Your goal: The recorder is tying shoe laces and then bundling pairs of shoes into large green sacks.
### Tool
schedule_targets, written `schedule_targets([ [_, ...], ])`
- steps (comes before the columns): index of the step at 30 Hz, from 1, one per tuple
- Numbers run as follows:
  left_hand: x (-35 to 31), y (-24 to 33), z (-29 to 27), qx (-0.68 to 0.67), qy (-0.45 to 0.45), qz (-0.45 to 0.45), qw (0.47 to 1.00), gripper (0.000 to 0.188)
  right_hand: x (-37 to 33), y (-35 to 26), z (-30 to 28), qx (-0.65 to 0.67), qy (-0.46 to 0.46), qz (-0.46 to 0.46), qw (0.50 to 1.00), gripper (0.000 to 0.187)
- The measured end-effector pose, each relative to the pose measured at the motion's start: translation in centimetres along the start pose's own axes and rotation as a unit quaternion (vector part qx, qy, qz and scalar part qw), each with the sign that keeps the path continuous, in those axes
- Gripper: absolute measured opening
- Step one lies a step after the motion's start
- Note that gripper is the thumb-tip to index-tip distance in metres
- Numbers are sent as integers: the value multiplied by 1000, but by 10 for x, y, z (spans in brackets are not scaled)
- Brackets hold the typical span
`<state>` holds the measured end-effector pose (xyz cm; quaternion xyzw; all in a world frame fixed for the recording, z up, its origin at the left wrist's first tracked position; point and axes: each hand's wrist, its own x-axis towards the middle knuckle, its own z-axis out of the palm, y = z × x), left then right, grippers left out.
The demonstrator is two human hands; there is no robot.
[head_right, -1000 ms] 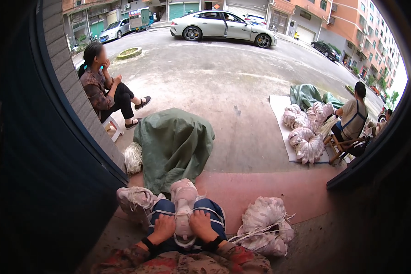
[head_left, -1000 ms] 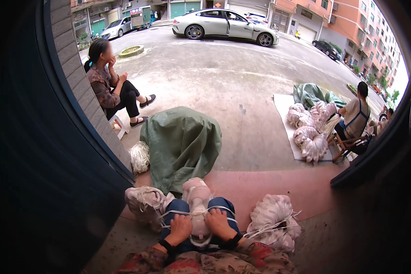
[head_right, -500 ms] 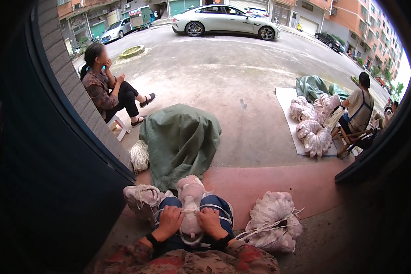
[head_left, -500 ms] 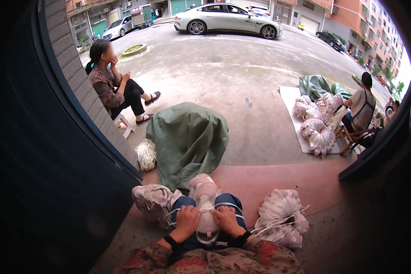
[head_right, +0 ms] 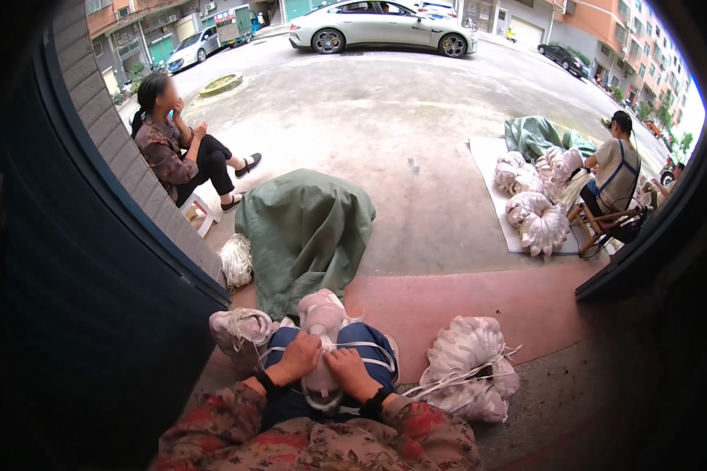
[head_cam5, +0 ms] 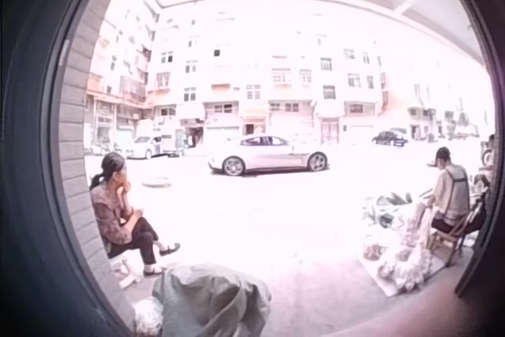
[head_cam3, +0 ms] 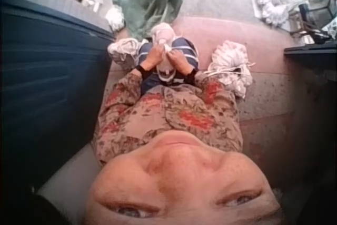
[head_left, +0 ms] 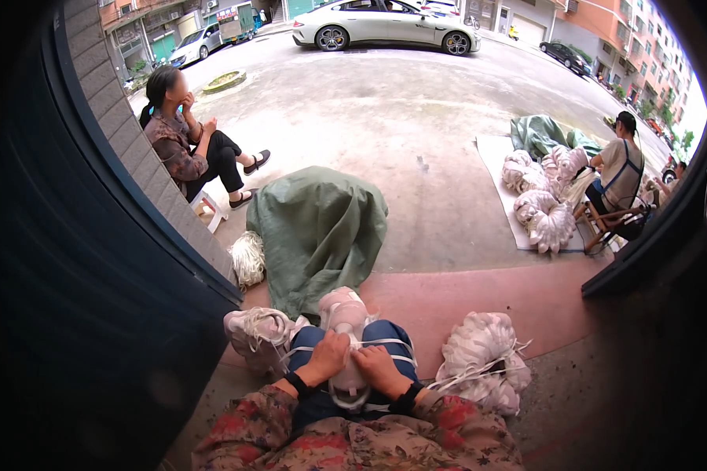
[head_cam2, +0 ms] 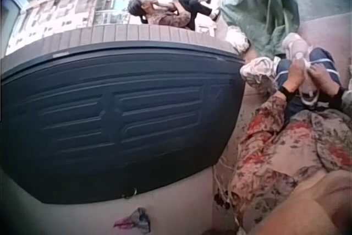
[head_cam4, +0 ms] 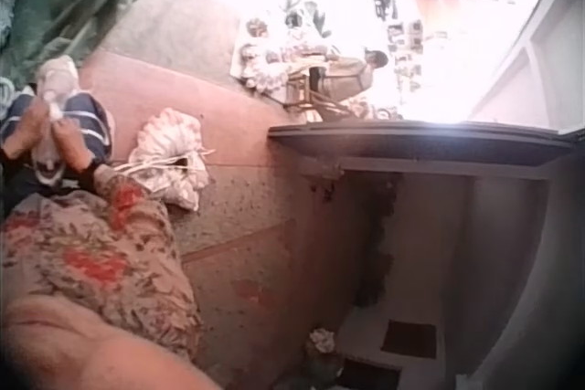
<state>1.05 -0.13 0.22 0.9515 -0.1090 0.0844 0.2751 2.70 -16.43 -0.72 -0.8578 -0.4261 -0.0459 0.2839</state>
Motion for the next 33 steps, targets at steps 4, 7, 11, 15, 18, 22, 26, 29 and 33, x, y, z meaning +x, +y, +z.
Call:
schedule_targets([
  [4, 12, -6, -8, -174, -68, -161, 969, 10, 13, -4, -8, -148, -99, -82, 981, 18],
  [7, 20, -12, -11, -303, -64, -214, 926, 16, 18, -1, -13, -148, -91, -106, 979, 13],
  [11, 29, -7, -29, -482, -61, -263, 833, 17, 22, 8, -17, -111, -65, -156, 979, 10],
  [15, 43, -9, -24, -458, -115, -267, 840, 24, 31, -14, -43, -4, 21, -186, 982, 13],
  [18, 61, -16, 8, -431, -149, -141, 879, 29, 50, -34, -123, 52, 220, -170, 959, 21],
  [22, 62, -7, 7, -279, -220, -186, 916, 36, 42, -23, -254, -97, 487, -67, 865, 15],
  [26, 67, 6, 16, -179, -260, -90, 945, 36, -17, -30, -370, -19, 745, -58, 664, 26],
  [29, 52, 19, 10, -41, -231, -30, 972, 30, -45, -22, -357, 59, 750, -57, 656, 29],
  [33, 33, 30, 7, 58, -176, 51, 981, 17, -76, -5, -356, 137, 790, 79, 592, 32],
])
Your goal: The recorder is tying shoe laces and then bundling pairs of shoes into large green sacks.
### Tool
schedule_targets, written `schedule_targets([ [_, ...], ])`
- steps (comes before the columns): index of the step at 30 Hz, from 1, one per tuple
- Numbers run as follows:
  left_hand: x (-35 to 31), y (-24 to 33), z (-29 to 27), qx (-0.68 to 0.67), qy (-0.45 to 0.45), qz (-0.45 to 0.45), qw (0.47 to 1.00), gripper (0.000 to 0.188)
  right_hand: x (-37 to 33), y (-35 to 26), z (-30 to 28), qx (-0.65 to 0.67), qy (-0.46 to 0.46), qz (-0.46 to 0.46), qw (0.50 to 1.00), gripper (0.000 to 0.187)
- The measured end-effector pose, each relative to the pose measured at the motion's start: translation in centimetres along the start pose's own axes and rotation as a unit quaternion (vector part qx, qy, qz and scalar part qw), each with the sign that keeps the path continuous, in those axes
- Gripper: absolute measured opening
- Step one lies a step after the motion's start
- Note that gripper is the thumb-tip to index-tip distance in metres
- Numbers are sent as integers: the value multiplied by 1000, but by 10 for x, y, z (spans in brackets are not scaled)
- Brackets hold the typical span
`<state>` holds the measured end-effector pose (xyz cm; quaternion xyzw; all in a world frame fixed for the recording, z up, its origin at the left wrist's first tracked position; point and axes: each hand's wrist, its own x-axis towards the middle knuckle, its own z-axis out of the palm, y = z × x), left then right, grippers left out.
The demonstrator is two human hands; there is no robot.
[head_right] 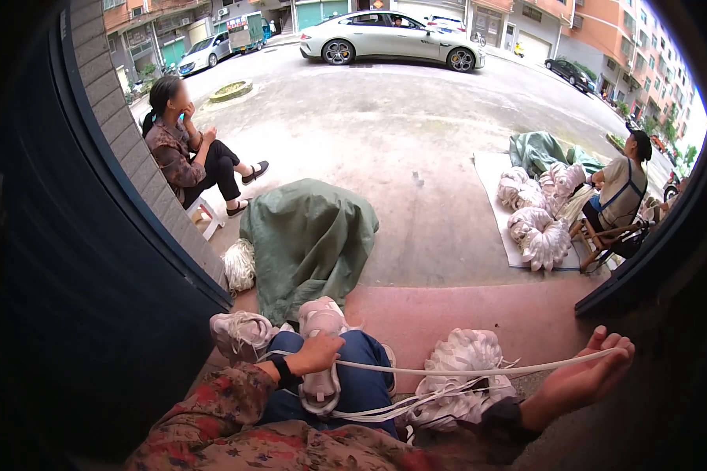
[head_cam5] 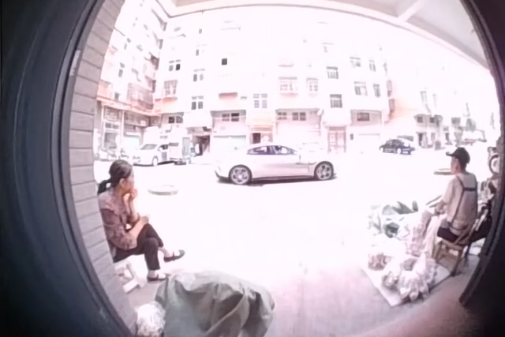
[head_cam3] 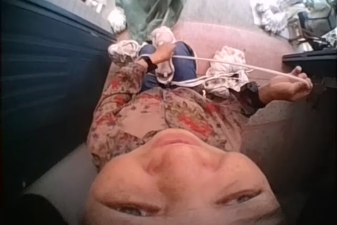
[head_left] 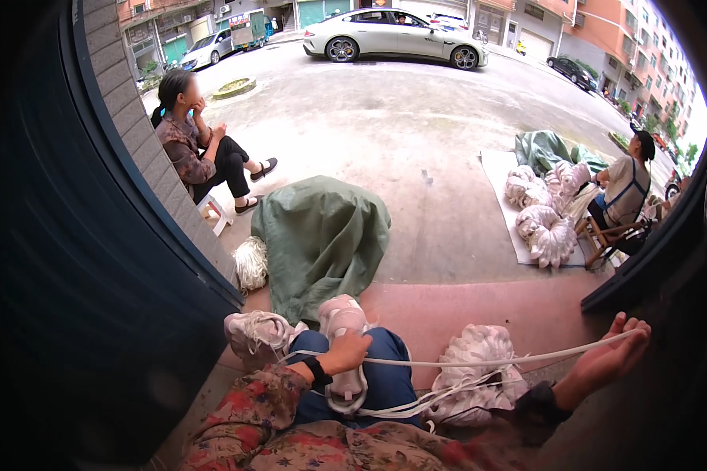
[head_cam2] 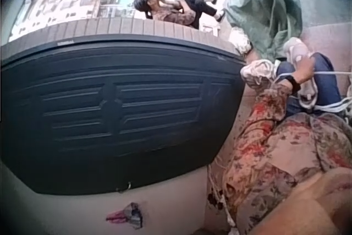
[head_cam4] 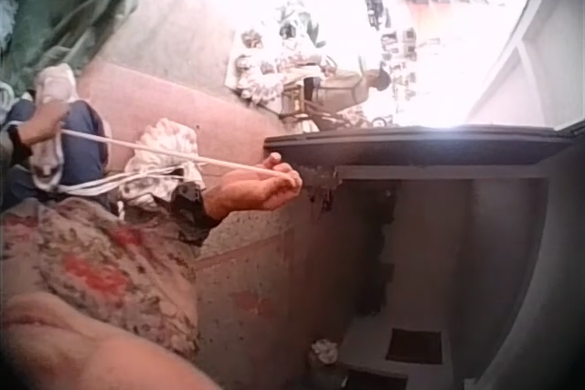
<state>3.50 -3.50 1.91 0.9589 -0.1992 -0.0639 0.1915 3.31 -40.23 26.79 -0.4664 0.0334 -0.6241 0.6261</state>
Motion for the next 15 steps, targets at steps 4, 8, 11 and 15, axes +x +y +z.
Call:
schedule_targets([
  [4, -11, -28, 8, -24, 83, -1, 996, 12, 45, 15, -6, -59, -2, -69, 996, 28],
  [8, -23, -58, -9, 2, 127, -58, 990, 10, 89, 30, -48, -243, -200, -175, 933, 26],
  [11, -45, -64, -14, -66, 134, -107, 983, 16, 26, 55, -7, -37, -227, 152, 961, 26],
  [15, -68, -61, -10, -72, 112, -130, 982, 21, -79, 88, 17, 10, -277, 448, 850, 16],
])
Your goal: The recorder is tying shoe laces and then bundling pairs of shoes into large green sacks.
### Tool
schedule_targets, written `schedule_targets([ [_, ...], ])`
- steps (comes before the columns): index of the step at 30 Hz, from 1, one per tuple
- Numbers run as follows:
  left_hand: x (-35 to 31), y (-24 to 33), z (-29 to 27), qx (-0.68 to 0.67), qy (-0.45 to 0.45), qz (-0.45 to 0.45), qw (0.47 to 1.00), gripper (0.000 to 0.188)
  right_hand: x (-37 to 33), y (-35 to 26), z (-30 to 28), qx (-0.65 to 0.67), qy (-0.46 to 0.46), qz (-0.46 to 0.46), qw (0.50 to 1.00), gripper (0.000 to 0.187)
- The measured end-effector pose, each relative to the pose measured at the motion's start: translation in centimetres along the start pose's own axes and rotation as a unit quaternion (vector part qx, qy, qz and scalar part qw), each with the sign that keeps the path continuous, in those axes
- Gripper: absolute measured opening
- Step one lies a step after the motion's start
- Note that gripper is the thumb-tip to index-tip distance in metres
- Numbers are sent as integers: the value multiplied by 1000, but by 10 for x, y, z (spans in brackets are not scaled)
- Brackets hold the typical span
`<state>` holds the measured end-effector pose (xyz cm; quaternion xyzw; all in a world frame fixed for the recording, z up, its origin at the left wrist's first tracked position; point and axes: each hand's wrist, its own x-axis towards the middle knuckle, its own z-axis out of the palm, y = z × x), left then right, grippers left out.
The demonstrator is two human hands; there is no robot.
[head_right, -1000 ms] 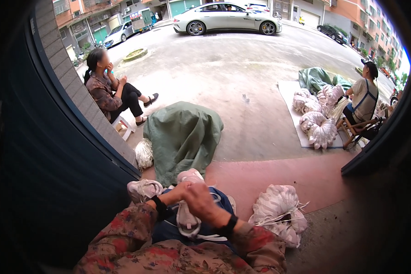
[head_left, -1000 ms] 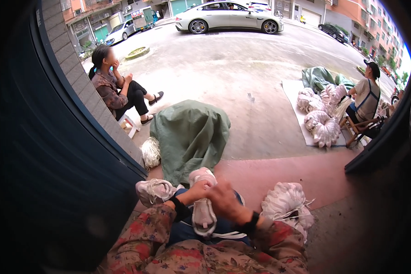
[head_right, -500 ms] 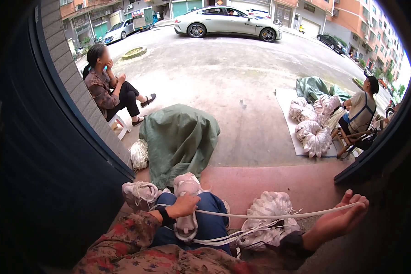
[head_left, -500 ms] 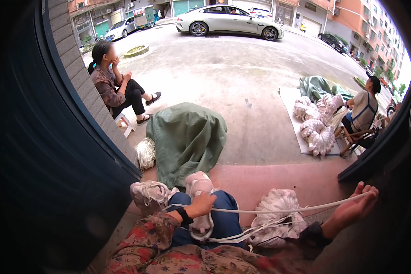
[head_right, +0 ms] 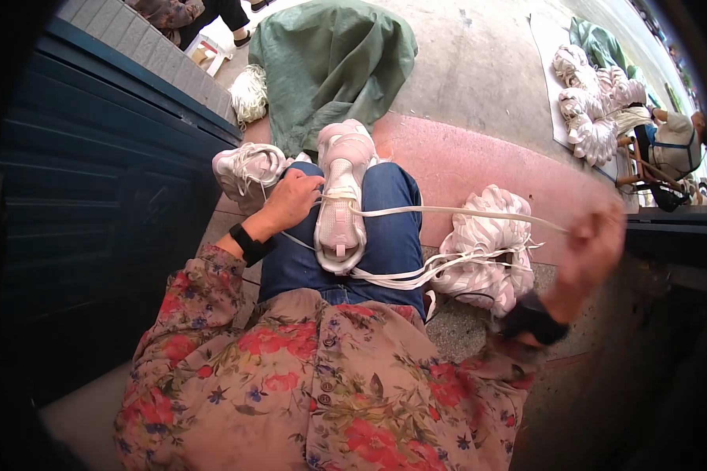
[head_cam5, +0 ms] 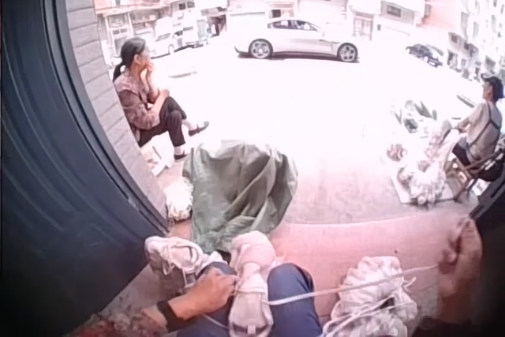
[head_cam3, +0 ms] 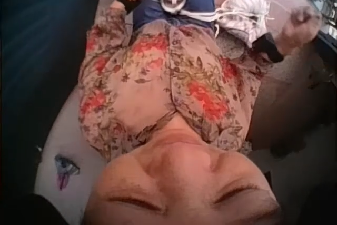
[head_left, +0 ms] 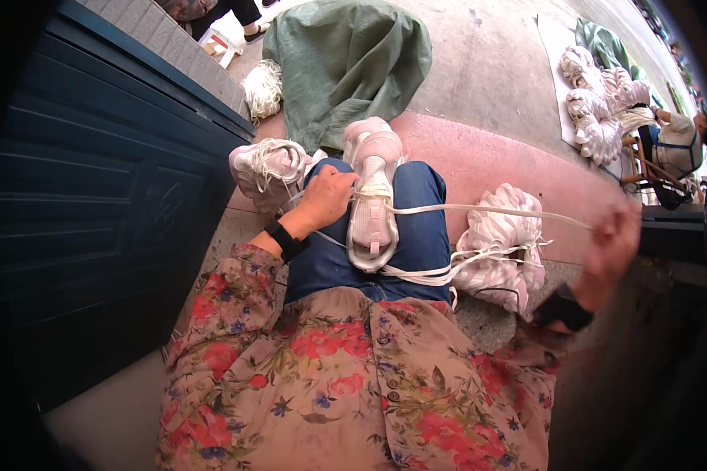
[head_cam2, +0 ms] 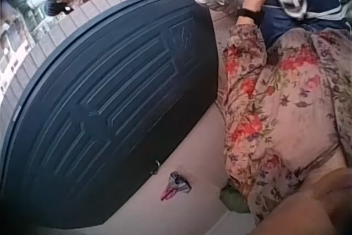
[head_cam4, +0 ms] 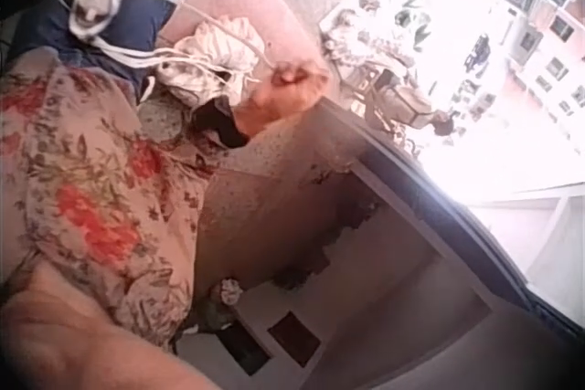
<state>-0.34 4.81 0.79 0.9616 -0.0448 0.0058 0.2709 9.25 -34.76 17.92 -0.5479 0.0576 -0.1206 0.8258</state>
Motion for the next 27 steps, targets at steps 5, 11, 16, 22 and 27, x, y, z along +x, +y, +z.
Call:
schedule_targets([
  [5, 1, 16, -2, 6, -4, 38, 999, 21, -59, 129, 65, -374, -230, 77, 895, 25],
  [11, 1, 18, -8, -241, -4, -72, 968, 19, -115, 205, 80, -578, -417, -13, 702, 29],
  [16, -22, 12, -4, -46, -6, 19, 999, 15, -137, 199, 80, -579, -434, -79, 685, 29],
  [22, -17, 14, -2, -13, -12, -30, 999, 11, -123, 192, 72, -593, -485, -168, 620, 22],
  [27, -5, 16, 3, -17, 20, -68, 997, 17, -118, 188, 108, -494, -386, -231, 745, 10],
])
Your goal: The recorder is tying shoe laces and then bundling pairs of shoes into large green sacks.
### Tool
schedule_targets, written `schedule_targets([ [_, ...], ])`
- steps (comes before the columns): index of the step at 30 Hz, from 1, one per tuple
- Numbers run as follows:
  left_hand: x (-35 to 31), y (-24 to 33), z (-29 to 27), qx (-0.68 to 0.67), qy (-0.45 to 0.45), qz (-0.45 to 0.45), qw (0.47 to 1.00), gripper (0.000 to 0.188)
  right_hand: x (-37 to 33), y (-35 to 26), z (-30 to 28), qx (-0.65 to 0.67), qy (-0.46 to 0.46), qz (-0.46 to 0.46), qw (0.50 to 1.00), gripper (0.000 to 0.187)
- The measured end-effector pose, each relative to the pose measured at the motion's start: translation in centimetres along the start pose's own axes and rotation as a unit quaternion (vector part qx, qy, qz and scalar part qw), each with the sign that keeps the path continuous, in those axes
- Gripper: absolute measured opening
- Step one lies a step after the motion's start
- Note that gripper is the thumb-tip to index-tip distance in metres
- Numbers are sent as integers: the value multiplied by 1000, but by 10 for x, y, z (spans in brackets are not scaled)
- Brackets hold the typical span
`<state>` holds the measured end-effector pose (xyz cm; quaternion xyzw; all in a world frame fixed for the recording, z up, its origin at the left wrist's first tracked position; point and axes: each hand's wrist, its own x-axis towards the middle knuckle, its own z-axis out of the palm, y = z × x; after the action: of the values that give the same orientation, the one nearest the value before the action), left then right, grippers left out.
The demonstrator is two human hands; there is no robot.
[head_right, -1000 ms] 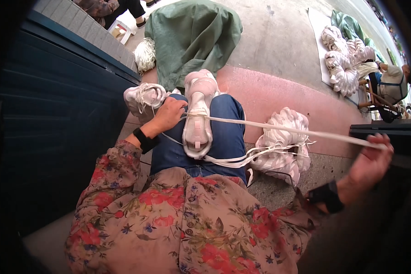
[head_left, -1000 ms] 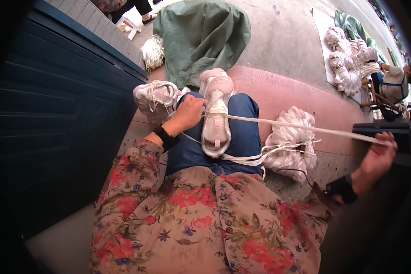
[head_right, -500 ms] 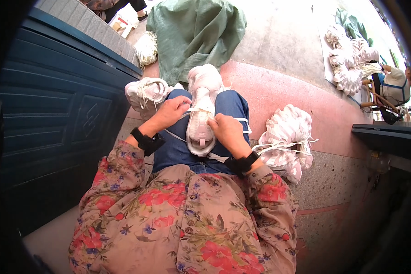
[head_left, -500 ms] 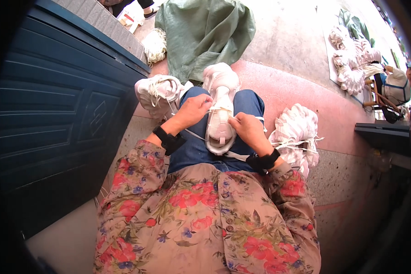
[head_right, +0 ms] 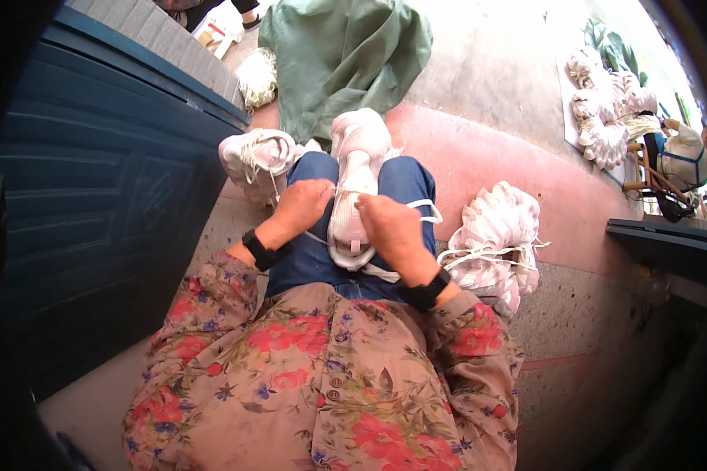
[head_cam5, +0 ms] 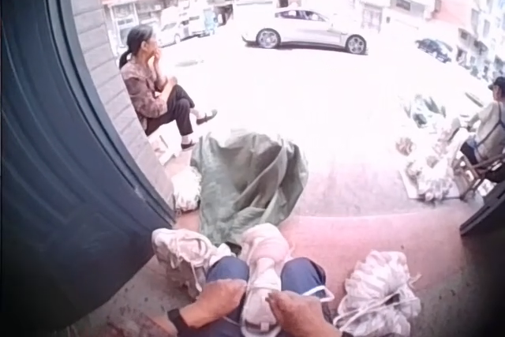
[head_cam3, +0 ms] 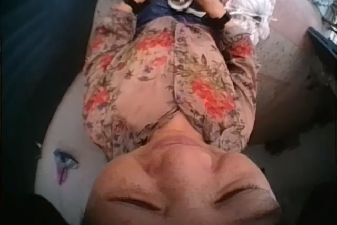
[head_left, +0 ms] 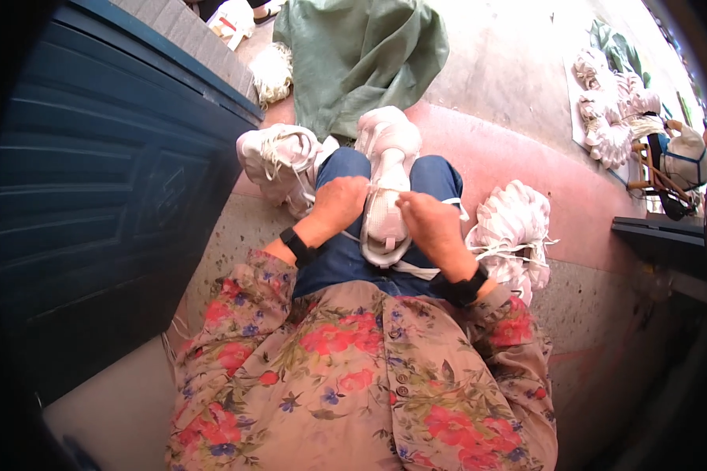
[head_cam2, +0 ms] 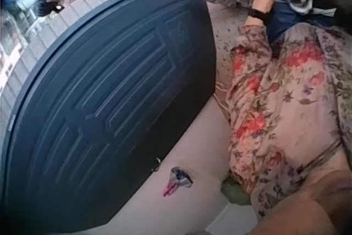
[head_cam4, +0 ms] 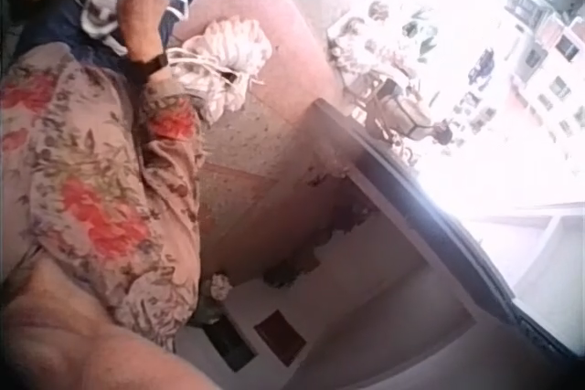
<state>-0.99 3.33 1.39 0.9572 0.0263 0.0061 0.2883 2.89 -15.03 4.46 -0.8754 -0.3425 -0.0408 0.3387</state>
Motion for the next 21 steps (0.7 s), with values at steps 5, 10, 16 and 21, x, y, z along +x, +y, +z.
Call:
schedule_targets([
  [5, -9, -3, 9, 20, 9, 10, 1000, 17, -5, -2, 45, -78, -123, 48, 988, 8],
  [10, -15, -4, 21, 60, 7, 8, 998, 22, -14, 2, 61, -72, -113, 7, 991, 5],
  [16, -22, -3, 22, 67, 3, -16, 998, 24, -4, -4, 51, -42, -138, -102, 984, 9],
  [21, -18, -4, 21, 23, 30, -22, 999, 25, 4, 6, 54, -49, -188, -83, 977, 10],
])
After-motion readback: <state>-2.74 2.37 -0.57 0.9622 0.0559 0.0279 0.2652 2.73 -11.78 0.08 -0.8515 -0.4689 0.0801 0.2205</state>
